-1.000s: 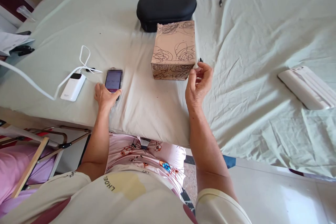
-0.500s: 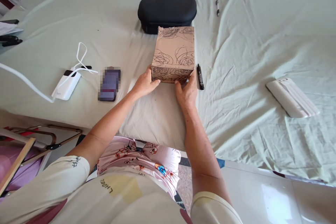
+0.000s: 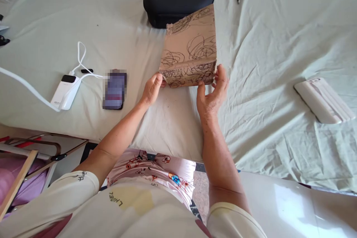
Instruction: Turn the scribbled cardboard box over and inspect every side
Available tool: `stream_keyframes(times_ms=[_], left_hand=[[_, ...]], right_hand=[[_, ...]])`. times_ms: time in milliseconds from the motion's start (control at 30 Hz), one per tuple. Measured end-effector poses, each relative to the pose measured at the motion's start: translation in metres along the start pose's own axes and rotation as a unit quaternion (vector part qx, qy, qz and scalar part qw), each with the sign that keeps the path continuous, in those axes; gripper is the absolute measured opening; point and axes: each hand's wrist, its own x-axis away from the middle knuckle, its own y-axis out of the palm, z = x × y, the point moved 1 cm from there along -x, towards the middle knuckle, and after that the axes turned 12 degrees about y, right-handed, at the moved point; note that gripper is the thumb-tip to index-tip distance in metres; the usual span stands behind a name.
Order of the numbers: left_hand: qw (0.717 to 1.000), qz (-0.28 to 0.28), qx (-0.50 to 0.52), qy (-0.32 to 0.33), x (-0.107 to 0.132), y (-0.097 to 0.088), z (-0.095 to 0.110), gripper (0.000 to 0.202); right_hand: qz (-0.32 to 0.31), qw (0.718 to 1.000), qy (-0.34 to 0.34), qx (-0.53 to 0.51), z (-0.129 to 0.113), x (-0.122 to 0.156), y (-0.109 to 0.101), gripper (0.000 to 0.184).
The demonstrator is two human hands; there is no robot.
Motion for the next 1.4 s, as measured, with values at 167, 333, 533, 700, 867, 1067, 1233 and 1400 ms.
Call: stream_keyframes(times_ms=[167,333,533,700,867,1067,1233,1400], left_hand=[[0.984,0.12,0.093,-0.092,-0.008,-0.004,-0.02,0.084],[0.985,0.142,0.015,-0.095,-0.009,-0.012,-0.019,0.063],[0.997,0.055,-0.033,-0.052,-0.001,-0.006,-0.004,0.071],[0.998,-0.026,0.025,-0.058,0.003,0.007,-0.007,0.095],[0.99,0.093,-0.105,-0.006,0.0,0.003,-0.015,0.105],[0.96,0.09,-0.243,0.104,-0.004,-0.01,-0.027,0.063],[0.96,0.021,-0.279,0.035,-0.004,-0.002,-0.027,0.039],[0.95,-0.002,-0.312,0.011,-0.004,0.001,-0.012,0.045]], right_hand=[[0.006,0.999,-0.043,-0.011,-0.017,0.009,-0.001,0.043],[-0.063,0.996,-0.002,-0.06,-0.016,0.012,0.009,0.039],[-0.039,0.996,-0.012,-0.073,-0.007,0.005,0.007,0.062],[0.104,0.993,-0.038,-0.05,0.0,0.001,0.0,0.051],[0.122,0.989,-0.075,-0.03,0.001,0.001,0.003,0.051],[0.013,0.998,-0.035,-0.053,-0.001,0.006,0.009,0.058],[-0.122,0.992,-0.015,0.031,-0.001,0.012,0.016,0.057],[-0.14,0.989,-0.004,0.04,-0.001,0.011,0.016,0.055]])
